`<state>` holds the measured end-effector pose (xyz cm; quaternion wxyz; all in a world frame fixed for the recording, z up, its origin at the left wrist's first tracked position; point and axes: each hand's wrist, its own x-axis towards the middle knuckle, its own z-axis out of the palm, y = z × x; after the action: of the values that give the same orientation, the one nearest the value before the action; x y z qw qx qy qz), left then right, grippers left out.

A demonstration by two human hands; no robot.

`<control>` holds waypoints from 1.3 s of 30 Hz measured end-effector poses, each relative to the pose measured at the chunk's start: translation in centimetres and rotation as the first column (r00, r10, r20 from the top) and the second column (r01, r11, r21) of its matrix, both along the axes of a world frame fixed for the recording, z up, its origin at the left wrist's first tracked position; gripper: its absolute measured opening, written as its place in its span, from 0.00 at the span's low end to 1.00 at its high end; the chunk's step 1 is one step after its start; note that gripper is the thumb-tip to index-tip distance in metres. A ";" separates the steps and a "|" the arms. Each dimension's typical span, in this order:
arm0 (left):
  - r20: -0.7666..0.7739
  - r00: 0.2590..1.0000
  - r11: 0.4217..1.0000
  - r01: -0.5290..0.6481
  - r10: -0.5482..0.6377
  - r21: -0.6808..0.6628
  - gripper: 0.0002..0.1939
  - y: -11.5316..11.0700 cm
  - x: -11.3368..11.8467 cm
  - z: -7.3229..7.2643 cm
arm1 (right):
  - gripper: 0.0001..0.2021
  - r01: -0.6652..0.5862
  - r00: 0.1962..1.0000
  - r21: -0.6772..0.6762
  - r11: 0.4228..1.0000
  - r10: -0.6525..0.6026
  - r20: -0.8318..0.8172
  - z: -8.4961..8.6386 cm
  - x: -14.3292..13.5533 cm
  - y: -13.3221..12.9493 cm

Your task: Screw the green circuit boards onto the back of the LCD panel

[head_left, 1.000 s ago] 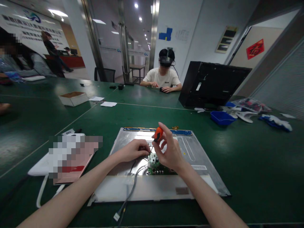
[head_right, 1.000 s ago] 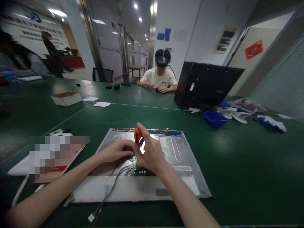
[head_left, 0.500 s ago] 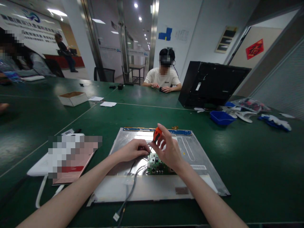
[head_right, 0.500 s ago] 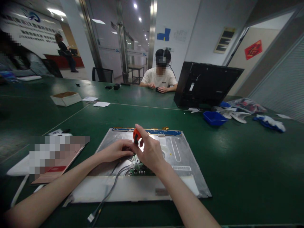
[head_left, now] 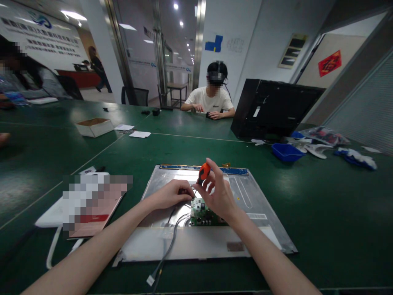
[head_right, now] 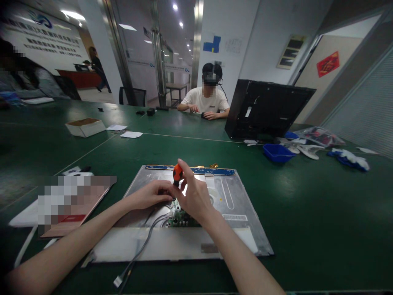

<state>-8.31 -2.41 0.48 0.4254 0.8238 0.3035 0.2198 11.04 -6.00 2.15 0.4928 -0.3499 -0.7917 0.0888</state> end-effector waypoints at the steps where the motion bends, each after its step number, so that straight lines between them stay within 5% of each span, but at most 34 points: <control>1: -0.004 1.000 1.000 -0.001 0.001 0.000 0.05 0.0 0.0 0.0 | 0.38 0.003 1.000 0.012 1.000 -0.003 0.005 0.0 0.0 0.0; 30: 0.007 1.000 1.000 0.007 -0.007 0.025 0.05 0.1 -0.1 -0.5 | 0.38 -0.048 0.999 -0.040 0.998 0.048 0.018 0.1 0.1 -0.4; 39: -0.001 1.000 0.998 -0.021 0.021 0.057 0.04 0.2 -0.1 -0.5 | 0.37 -0.021 0.998 0.033 0.999 0.019 0.054 -0.3 0.3 -0.1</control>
<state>-8.36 -2.24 0.03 0.3989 0.8325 0.3062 0.2323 11.36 -6.11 1.83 0.4762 -0.3357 -0.8096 0.0709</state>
